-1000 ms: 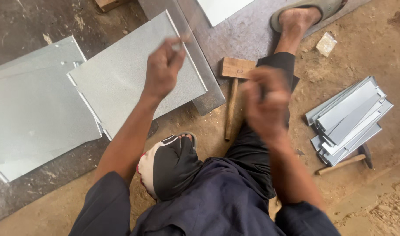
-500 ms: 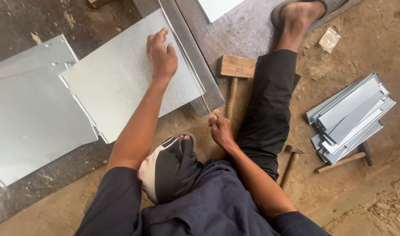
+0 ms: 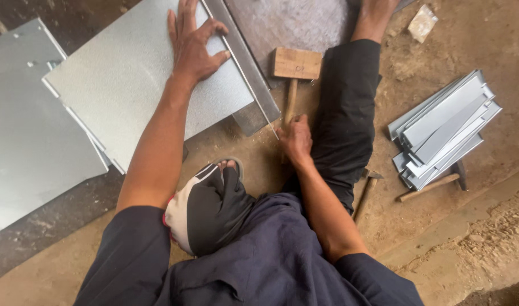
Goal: The person sits on the ground and bends the edges of flat galvanized sheet metal panels using a wooden mallet against a metal edge on a low bench. They occasionally lift and reposition panels, pull a thin wire across a panel, and place finished panels onto a stack beside them.
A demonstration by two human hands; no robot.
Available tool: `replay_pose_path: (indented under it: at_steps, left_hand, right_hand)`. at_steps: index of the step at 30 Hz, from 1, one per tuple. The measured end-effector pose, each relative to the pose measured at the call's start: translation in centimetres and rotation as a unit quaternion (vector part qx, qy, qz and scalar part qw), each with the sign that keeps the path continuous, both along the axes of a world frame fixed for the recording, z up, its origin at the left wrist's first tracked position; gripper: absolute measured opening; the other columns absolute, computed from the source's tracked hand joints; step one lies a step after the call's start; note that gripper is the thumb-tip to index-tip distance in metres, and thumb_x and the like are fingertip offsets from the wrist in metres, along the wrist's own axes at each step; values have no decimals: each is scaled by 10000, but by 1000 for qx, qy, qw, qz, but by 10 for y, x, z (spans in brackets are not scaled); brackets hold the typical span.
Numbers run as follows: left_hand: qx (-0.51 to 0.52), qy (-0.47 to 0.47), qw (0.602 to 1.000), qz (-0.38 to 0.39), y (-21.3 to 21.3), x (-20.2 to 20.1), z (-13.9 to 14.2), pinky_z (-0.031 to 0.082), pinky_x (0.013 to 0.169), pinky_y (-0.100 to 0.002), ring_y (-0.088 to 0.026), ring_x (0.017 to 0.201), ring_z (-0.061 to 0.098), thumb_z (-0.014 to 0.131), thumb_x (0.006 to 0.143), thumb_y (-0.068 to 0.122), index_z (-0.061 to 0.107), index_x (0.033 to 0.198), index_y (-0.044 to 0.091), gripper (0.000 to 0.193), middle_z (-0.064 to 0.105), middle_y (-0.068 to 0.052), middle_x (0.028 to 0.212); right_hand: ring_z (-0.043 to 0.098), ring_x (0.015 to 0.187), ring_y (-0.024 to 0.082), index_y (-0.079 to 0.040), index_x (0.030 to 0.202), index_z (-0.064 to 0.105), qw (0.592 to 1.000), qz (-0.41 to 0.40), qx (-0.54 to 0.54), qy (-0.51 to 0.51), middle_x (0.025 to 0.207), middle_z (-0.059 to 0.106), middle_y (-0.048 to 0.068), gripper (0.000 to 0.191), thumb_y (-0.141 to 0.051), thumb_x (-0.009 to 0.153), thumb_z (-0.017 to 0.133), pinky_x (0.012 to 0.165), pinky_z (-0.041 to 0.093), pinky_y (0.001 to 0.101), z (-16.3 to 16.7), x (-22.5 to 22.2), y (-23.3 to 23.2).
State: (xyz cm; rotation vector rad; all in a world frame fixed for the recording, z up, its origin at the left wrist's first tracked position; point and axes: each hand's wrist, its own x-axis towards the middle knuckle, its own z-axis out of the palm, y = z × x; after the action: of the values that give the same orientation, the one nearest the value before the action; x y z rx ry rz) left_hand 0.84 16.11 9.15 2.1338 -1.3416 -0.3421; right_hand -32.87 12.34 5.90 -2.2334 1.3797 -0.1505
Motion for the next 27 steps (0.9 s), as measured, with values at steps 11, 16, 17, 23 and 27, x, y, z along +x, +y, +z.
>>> replay_pose_path:
  at_steps: [11,16,17,23,27]
  left_hand:
    - [-1,26,999,28,7,7,-4,-20,1284,-533,-321,1548,196,935,756,309,742,1044,329,348,364,-67,1606]
    - [5,32,998,44,7,11,-2,27,1234,-551,-349,1468,280,929,722,315,744,1008,327,341,444,-78,1512]
    - [-4,21,999,46,7,12,0,44,1220,-563,-358,1446,303,930,710,318,747,1002,322,345,461,-90,1487]
    - [70,72,994,40,10,12,5,273,1165,-532,-306,1293,496,846,797,334,711,1119,329,349,658,-35,1203]
    - [-29,20,998,56,11,13,0,341,1009,-543,-344,1164,557,890,664,314,744,981,292,350,683,-67,1088]
  right_hand:
    - [572,553,210,-1,887,637,818,-236,474,-227,635,586,99,299,-282,991,623,507,476,377,32,7,-3]
    - [518,526,142,47,825,600,976,-7,183,-117,600,523,73,395,-281,1043,572,501,445,337,111,3,29]
    - [501,539,123,37,850,615,979,61,118,-154,613,521,65,350,-260,1033,590,515,438,326,122,5,33]
    - [466,573,139,31,800,590,976,80,142,-147,629,489,80,366,-191,1086,538,536,420,365,147,17,51]
    - [494,576,272,65,782,563,982,155,28,-105,733,531,199,378,-151,1092,540,572,403,400,135,25,51]
